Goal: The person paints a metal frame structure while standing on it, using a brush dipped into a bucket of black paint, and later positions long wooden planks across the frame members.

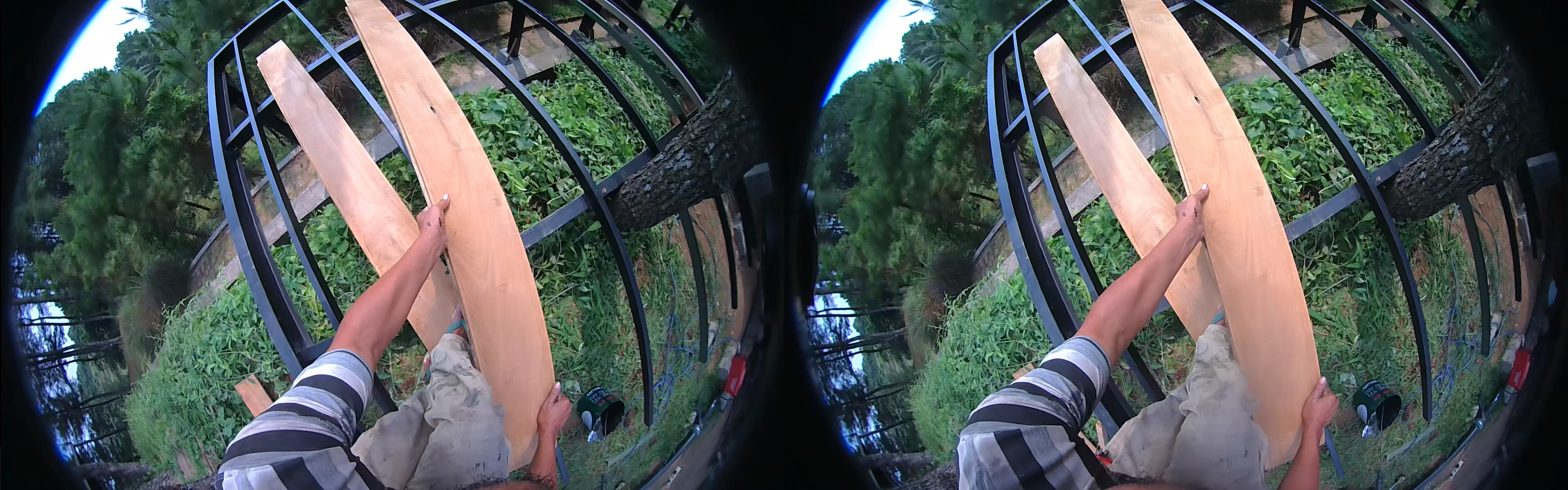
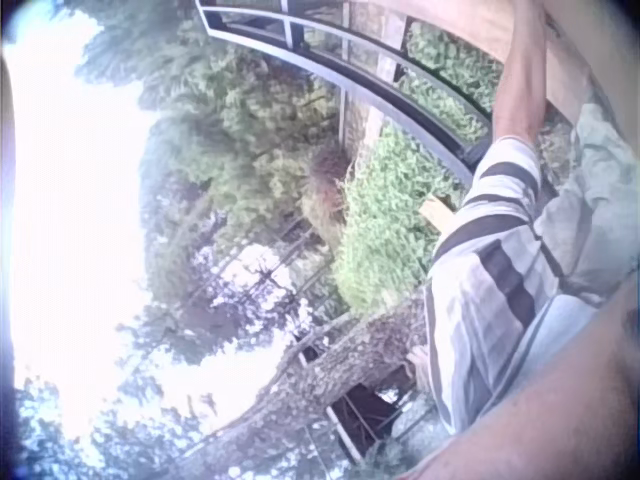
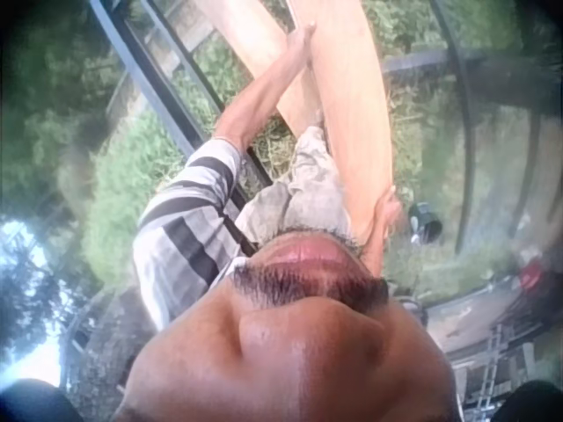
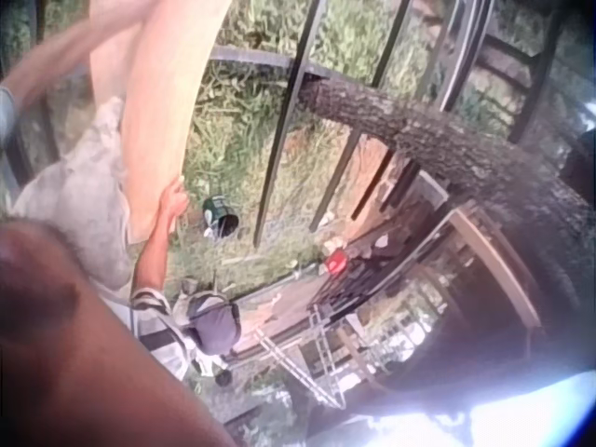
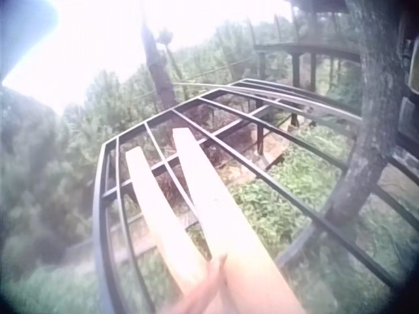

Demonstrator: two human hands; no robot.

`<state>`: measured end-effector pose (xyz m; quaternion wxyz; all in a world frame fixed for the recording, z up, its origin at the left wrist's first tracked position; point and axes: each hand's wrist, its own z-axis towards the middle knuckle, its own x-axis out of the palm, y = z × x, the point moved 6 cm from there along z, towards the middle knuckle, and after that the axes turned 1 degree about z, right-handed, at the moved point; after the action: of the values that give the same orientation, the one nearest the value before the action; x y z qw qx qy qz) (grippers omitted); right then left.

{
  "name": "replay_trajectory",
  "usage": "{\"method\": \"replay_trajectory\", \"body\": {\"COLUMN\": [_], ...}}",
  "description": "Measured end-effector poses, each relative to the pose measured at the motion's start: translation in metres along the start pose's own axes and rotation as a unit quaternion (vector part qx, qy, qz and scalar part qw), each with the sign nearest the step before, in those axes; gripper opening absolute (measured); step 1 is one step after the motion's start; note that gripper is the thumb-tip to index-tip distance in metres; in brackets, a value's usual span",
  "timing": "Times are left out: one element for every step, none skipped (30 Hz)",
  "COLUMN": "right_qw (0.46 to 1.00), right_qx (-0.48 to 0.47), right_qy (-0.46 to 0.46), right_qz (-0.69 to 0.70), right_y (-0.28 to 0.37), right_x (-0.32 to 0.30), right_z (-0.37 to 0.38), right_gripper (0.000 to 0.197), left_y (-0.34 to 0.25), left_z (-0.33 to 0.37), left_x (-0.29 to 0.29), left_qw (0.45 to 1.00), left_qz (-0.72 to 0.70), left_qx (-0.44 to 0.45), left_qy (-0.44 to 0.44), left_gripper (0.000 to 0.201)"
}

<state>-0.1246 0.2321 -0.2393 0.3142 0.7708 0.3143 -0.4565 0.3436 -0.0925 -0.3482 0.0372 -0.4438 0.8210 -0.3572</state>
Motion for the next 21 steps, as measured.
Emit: {"method": "replay_trajectory", "body": {"right_qw": [1.000,1.000,1.000,1.000,1.000,1.000,1.000,1.000,1.000,1.000,0.999,0.999,0.998,0.998,0.997,0.997,0.996,0.995,0.995,0.994,0.994], "right_qx": [0.001,-0.002,-0.004,-0.007,-0.021,-0.015,-0.011,0.002,-0.007,-0.016,-0.031,-0.042,-0.051,-0.056,-0.064,-0.072,-0.079,-0.087,-0.095,-0.102,-0.103], "right_qy": [-0.004,-0.005,-0.009,-0.013,-0.011,-0.006,0.000,0.001,-0.008,-0.016,-0.025,-0.027,-0.028,-0.029,-0.031,-0.033,-0.038,-0.036,-0.035,-0.032,-0.026], "right_qz": [-0.002,-0.007,-0.009,-0.011,-0.012,-0.008,-0.005,-0.003,-0.003,-0.003,-0.001,-0.005,-0.009,-0.011,-0.013,-0.014,-0.012,-0.013,-0.014,-0.017,-0.017], "right_y": [-0.009,-0.018,-0.032,-0.046,-0.055,-0.062,-0.069,-0.077,-0.077,-0.076,-0.072,-0.070,-0.068,-0.067,-0.070,-0.074,-0.071,-0.069,-0.067,-0.063,-0.058], "right_x": [-0.002,-0.005,-0.005,-0.004,-0.003,-0.003,-0.005,-0.007,-0.010,-0.012,-0.015,-0.017,-0.018,-0.017,-0.016,-0.016,-0.016,-0.015,-0.016,-0.019,-0.023], "right_z": [-0.006,-0.014,-0.019,-0.024,-0.026,-0.030,-0.033,-0.038,-0.040,-0.044,-0.043,-0.041,-0.040,-0.042,-0.041,-0.038,-0.034,-0.031,-0.026,-0.024,-0.021], "right_gripper": [0.064,0.064,0.065,0.065,0.066,0.066,0.066,0.067,0.067,0.067,0.067,0.067,0.067,0.067,0.067,0.067,0.067,0.067,0.067,0.067,0.066], "left_y": [0.005,0.011,0.015,0.025,0.034,0.037,0.041,0.042,0.041,0.038,0.033,0.029,0.026,0.022,0.019,0.018,0.016,0.014,0.011,0.010,0.012], "left_z": [-0.010,-0.025,-0.037,-0.043,-0.043,-0.048,-0.053,-0.069,-0.080,-0.087,-0.091,-0.094,-0.097,-0.100,-0.103,-0.107,-0.109,-0.109,-0.108,-0.107,-0.106], "left_x": [-0.006,-0.014,-0.022,-0.032,-0.053,-0.058,-0.061,-0.050,-0.050,-0.055,-0.061,-0.066,-0.070,-0.074,-0.078,-0.083,-0.087,-0.091,-0.095,-0.101,-0.108], "left_qw": [0.999,0.998,0.999,0.999,0.999,0.999,0.998,0.998,0.997,0.997,0.997,0.997,0.996,0.996,0.996,0.996,0.996,0.997,0.996,0.996,0.995], "left_qz": [-0.022,-0.047,-0.026,-0.029,-0.036,-0.039,-0.054,-0.065,-0.079,-0.077,-0.078,-0.079,-0.087,-0.090,-0.092,-0.088,-0.084,-0.079,-0.081,-0.083,-0.087], "left_qx": [-0.020,-0.041,-0.029,-0.029,-0.020,-0.016,-0.011,-0.014,-0.011,-0.008,-0.001,0.006,0.012,0.017,0.021,0.020,0.020,0.021,0.022,0.020,0.017], "left_qy": [0.017,0.029,0.023,0.011,-0.010,-0.021,-0.012,0.004,0.014,0.011,0.007,0.004,0.003,0.004,0.004,0.001,0.000,0.000,-0.014,-0.029,-0.047], "left_gripper": [0.046,0.046,0.049,0.048,0.048,0.047,0.048,0.050,0.052,0.052,0.053,0.053,0.056,0.058,0.060,0.062,0.065,0.067,0.060,0.054,0.048]}}
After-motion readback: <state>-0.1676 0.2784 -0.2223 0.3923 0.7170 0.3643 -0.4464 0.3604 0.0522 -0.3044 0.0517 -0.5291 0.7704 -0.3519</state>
